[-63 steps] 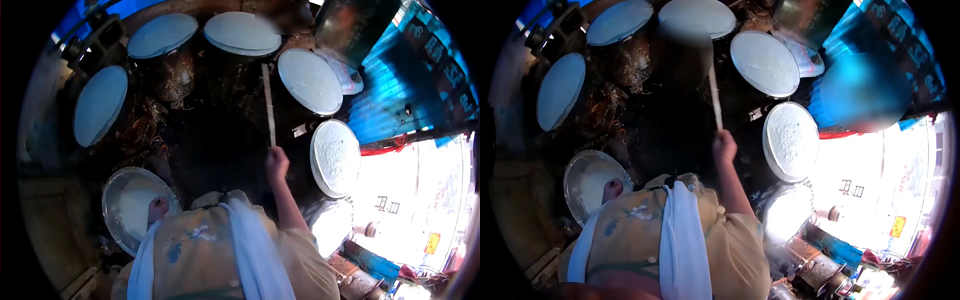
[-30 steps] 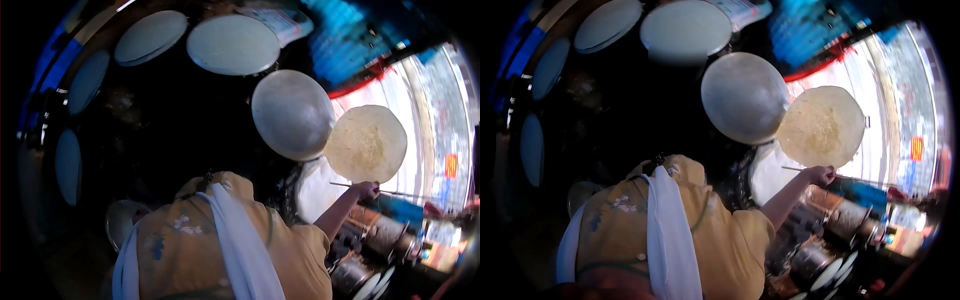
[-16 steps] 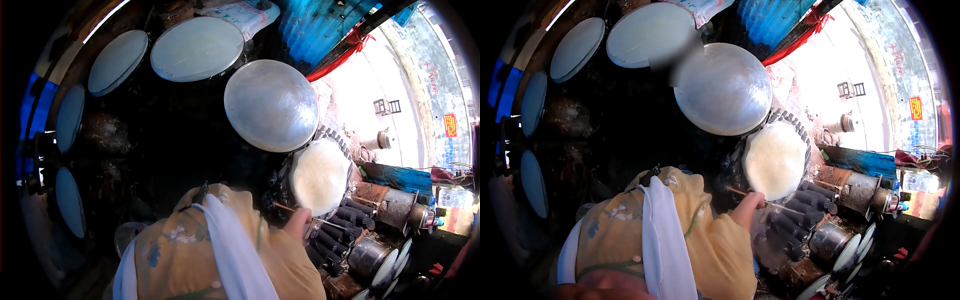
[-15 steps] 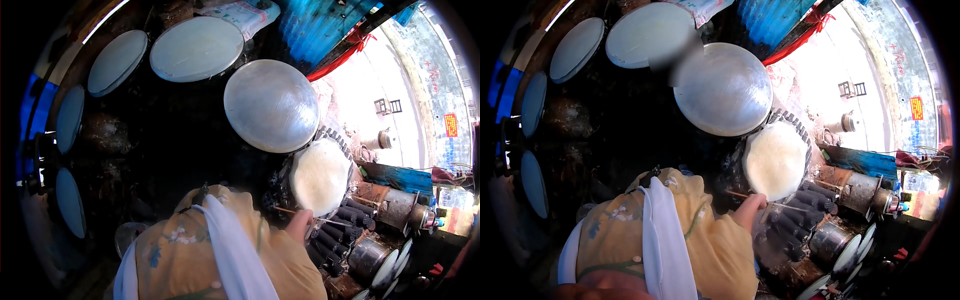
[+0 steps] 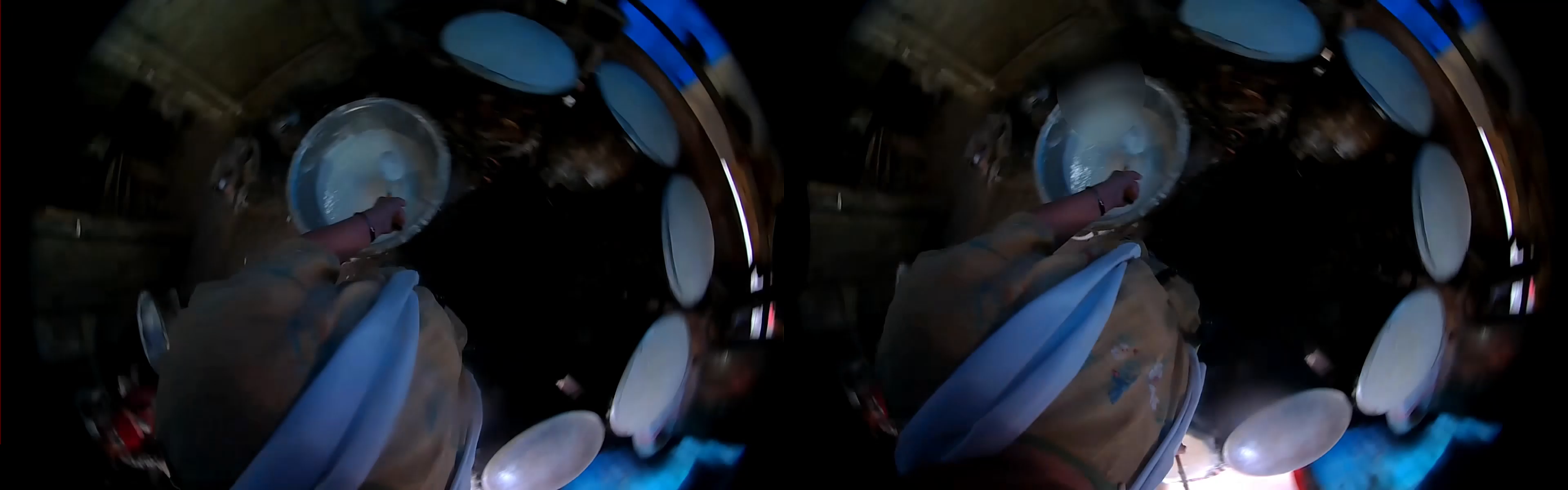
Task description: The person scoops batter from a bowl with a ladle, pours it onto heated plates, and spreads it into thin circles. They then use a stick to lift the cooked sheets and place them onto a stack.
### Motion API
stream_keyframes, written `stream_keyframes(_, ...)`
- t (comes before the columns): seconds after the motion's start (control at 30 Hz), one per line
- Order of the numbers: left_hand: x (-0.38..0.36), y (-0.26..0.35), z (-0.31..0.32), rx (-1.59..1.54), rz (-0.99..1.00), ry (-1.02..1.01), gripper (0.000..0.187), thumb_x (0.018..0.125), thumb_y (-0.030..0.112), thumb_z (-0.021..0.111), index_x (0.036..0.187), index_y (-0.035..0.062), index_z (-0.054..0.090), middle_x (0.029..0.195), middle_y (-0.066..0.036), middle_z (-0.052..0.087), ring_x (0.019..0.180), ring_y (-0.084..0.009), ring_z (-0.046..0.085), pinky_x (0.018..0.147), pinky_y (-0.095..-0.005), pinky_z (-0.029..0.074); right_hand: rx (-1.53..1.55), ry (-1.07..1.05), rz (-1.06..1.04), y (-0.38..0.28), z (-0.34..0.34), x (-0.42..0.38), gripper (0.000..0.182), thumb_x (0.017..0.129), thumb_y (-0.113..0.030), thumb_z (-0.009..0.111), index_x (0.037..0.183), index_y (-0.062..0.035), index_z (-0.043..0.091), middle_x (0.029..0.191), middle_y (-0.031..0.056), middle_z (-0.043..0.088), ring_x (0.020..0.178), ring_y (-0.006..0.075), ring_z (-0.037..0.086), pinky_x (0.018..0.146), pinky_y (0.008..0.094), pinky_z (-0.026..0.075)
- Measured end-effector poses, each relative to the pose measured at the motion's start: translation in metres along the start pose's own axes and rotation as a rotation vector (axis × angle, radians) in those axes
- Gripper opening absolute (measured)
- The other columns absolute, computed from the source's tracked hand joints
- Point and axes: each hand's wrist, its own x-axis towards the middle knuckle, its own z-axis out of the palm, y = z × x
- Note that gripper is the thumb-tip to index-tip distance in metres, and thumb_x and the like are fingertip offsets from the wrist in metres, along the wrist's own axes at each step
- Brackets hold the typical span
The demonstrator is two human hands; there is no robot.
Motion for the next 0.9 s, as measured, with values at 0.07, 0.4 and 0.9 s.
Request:
stream_keyframes(0.07,0.016,-0.006,-0.026,-0.062,0.058,0.034,0.03,0.078,0.019,0.057,0.054,0.0037,0.049,0.051,-0.011,0.051,0.043,-0.0236,0.051,0.039,-0.0365,0.037,-0.151,0.123,-0.179,-0.021,-0.011,0.005,0.03,0.086,-0.029,0.047,0.097,-0.0057,0.062,0.091,0.0095,0.06,0.077,0.0202,0.058,0.061,0.0352,0.05)
stream_keyframes(0.4,0.043,0.021,-0.081,1.204,0.16,-0.108,0.037,0.069,-0.003,0.048,0.105,-0.0059,0.041,0.069,-0.021,0.058,0.059,-0.0295,0.06,0.047,-0.0402,0.045,-0.526,-0.038,-0.74,-0.135,0.062,-0.021,0.029,0.086,-0.029,0.051,0.102,-0.0058,0.059,0.078,0.0067,0.057,0.063,0.0161,0.054,0.05,0.0297,0.047)
stream_keyframes(0.9,-0.068,-0.056,-0.064,-1.221,-0.65,-0.861,0.016,0.086,0.0,0.046,0.101,0.0048,0.046,0.059,0.006,0.034,0.045,-0.0026,0.037,0.04,-0.0151,0.034,-0.728,-1.07,-0.521,-0.154,0.233,-0.04,0.037,0.09,-0.017,0.047,0.126,-0.0089,0.048,0.057,-0.0056,0.04,0.048,0.002,0.039,0.041,0.0155,0.034)
